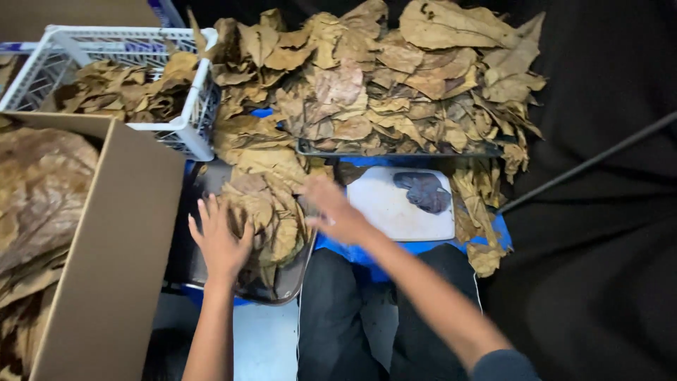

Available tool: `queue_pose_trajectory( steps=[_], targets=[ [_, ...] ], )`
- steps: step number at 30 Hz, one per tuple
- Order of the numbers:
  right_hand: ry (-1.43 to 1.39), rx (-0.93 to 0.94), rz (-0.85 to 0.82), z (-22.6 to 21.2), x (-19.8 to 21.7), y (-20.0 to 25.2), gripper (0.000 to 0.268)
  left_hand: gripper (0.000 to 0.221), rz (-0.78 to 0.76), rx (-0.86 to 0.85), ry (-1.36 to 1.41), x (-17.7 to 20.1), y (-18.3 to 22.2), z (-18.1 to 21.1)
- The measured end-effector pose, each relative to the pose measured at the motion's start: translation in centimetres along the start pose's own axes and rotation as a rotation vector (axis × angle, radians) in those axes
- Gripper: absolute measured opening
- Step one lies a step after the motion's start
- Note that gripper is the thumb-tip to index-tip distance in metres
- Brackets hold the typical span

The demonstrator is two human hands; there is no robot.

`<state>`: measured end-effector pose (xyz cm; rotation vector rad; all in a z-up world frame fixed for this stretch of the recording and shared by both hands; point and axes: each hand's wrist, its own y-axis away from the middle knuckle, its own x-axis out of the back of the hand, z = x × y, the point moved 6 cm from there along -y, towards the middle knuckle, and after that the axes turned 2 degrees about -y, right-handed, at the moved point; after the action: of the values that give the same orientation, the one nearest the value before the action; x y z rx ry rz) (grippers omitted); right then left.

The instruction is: Wiping a white rectangular board clean using a cloth while sitting on the floor surrounded by dried leaves.

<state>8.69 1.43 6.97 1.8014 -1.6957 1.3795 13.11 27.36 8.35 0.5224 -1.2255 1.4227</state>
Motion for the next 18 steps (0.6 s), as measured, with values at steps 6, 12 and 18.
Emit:
queue_pose_trajectory(
  steps=[6, 12, 18],
  targets=[
    [0.281, -0.187, 0.178, 12.2, 15.0, 2.8, 0.065, 0.065, 0.089, -0.247, 0.077, -1.0, -5.5, 8.6],
    [0.539, -0.500, 0.176, 24.8, 25.5, 1.0, 0.059, 0.066, -0.039, -0.473, 0.212, -6.4, -12.9, 22.5],
    [0.861, -0.324, -0.112, 38.0, 26.9, -4.1, 0.059, 0.068, -0.367, -0.640, 0.032, -16.0, -21.2, 33.3]
  ],
)
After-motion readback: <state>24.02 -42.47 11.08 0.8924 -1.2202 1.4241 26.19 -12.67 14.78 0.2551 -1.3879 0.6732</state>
